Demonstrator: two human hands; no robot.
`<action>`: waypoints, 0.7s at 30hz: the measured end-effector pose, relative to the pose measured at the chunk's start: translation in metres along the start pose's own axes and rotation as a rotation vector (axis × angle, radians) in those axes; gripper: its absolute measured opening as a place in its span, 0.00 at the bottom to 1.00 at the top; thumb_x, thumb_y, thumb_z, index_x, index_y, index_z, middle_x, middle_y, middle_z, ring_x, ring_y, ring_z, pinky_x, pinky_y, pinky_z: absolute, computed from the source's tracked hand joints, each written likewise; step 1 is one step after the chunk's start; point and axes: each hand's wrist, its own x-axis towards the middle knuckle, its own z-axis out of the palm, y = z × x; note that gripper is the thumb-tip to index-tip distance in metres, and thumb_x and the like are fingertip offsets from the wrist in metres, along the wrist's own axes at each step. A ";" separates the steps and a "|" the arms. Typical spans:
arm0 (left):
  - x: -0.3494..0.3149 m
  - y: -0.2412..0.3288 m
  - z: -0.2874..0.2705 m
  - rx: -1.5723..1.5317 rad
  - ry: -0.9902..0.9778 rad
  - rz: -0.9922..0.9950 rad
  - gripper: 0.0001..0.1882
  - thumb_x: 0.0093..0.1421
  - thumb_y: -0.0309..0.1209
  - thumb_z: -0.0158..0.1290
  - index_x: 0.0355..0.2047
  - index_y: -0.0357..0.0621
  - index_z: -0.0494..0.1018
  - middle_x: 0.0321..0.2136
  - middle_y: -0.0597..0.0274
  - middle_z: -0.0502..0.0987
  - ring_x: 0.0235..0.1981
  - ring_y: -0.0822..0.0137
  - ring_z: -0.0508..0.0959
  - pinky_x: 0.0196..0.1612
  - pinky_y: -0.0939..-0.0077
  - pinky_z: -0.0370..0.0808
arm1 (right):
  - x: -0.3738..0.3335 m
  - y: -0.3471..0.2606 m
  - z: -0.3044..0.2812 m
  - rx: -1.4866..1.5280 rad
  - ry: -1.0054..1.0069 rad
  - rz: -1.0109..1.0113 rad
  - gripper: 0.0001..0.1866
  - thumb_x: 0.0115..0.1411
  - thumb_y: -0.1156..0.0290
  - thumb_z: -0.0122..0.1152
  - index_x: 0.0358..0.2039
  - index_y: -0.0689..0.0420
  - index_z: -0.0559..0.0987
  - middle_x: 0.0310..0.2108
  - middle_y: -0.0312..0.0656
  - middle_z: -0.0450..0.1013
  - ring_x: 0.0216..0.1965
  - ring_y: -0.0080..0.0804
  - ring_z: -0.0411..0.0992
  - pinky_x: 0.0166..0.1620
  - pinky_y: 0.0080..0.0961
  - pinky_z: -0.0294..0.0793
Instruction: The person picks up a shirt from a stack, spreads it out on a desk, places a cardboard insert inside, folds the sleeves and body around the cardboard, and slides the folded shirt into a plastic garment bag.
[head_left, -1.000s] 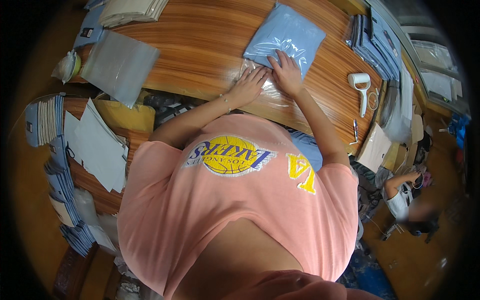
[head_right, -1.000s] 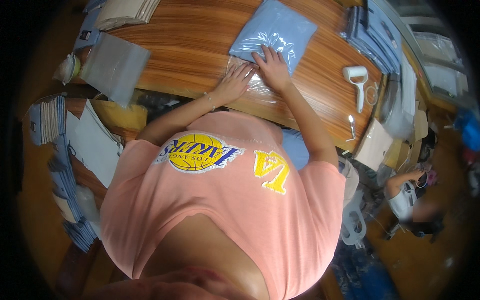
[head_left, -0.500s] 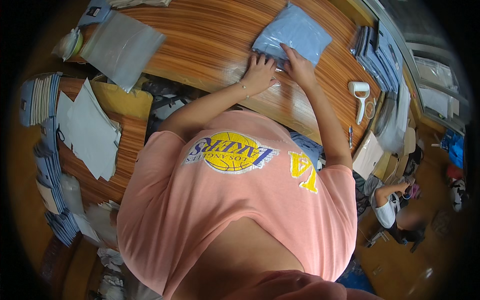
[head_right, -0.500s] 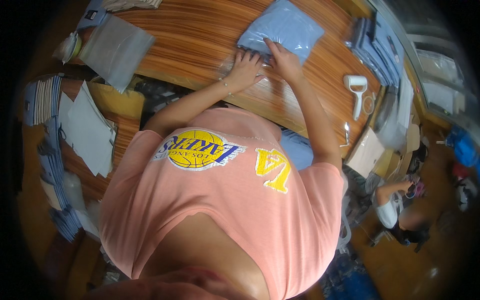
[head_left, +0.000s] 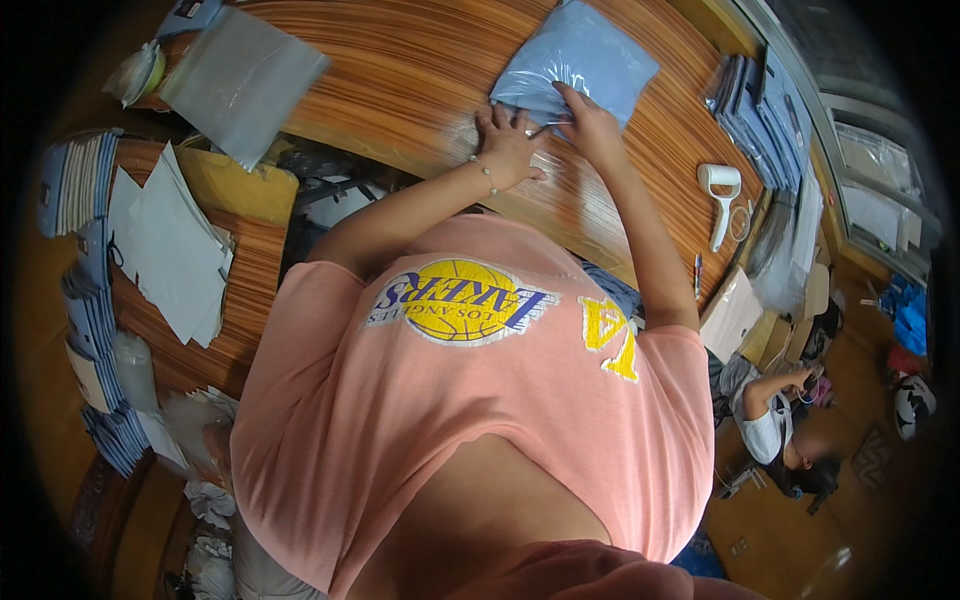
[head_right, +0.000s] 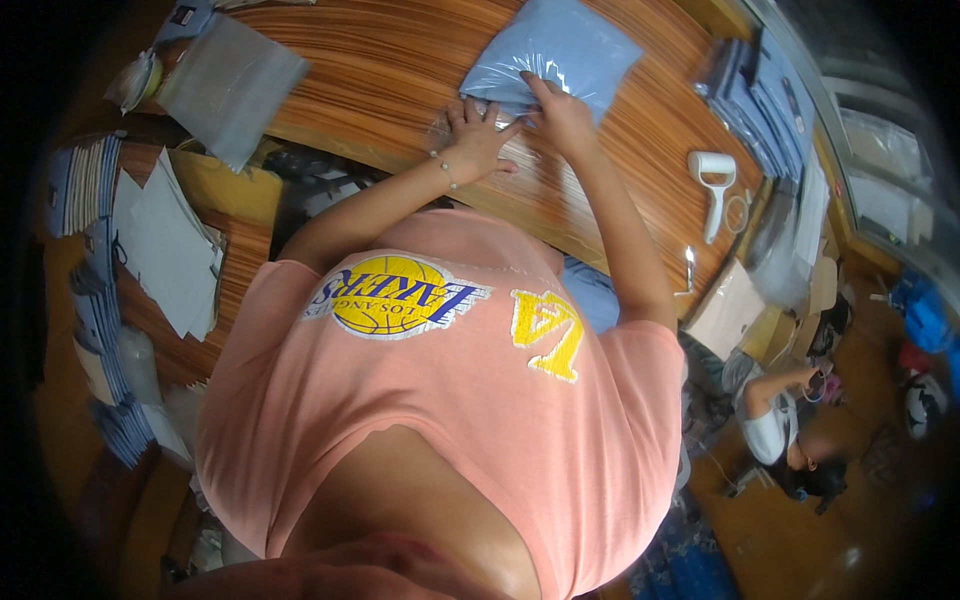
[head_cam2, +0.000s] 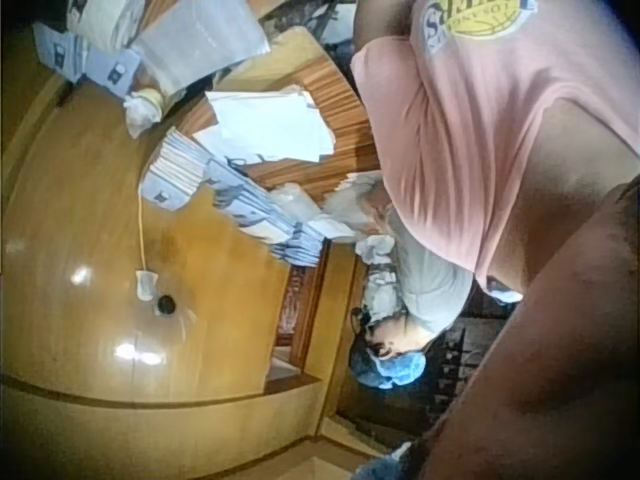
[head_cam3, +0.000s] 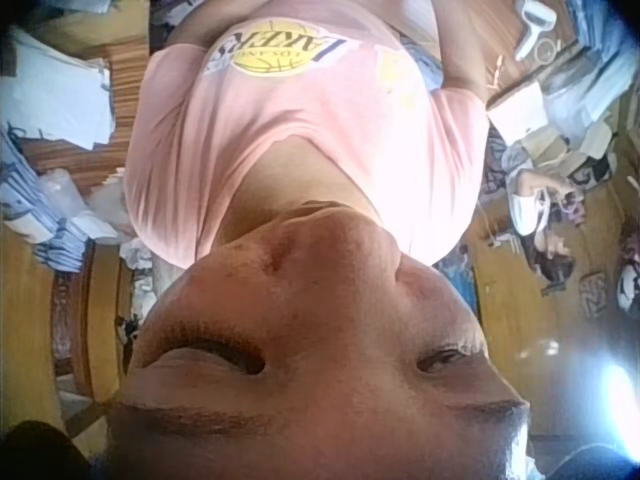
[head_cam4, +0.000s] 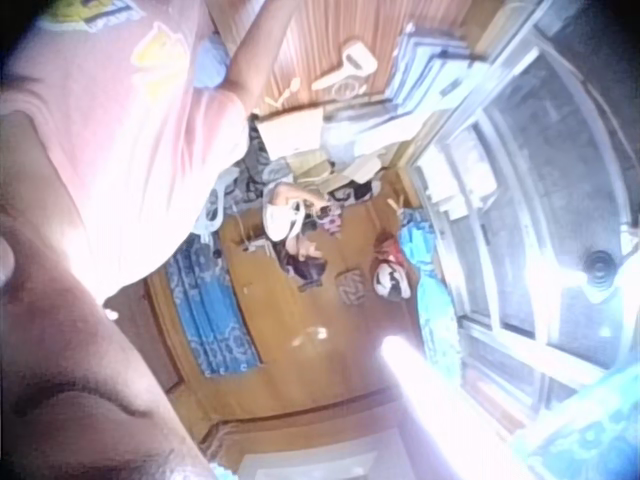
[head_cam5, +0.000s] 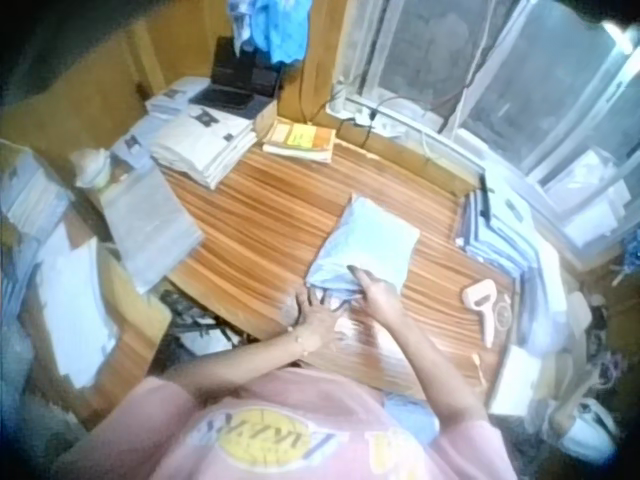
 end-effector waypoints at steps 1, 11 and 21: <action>0.000 0.000 0.001 -0.013 -0.007 -0.006 0.45 0.46 0.63 0.51 0.63 0.68 0.49 0.62 0.45 0.49 0.60 0.32 0.49 0.55 0.31 0.43 | 0.001 -0.001 0.000 0.001 -0.007 0.005 0.28 0.46 0.73 0.59 0.51 0.47 0.67 0.39 0.44 0.72 0.33 0.48 0.73 0.34 0.38 0.74; -0.020 -0.005 0.007 -0.012 0.100 0.041 0.39 0.50 0.57 0.52 0.60 0.62 0.56 0.60 0.46 0.52 0.60 0.37 0.50 0.55 0.33 0.46 | -0.012 -0.005 0.024 -0.067 0.097 -0.004 0.26 0.43 0.74 0.60 0.47 0.55 0.70 0.44 0.44 0.69 0.47 0.44 0.67 0.47 0.35 0.68; -0.046 -0.101 0.009 -0.606 -0.094 0.115 0.13 0.56 0.39 0.51 0.33 0.41 0.73 0.30 0.52 0.73 0.33 0.52 0.74 0.36 0.62 0.69 | -0.062 -0.054 0.065 0.045 0.411 -0.111 0.18 0.44 0.75 0.61 0.39 0.57 0.73 0.42 0.45 0.67 0.44 0.44 0.65 0.48 0.44 0.62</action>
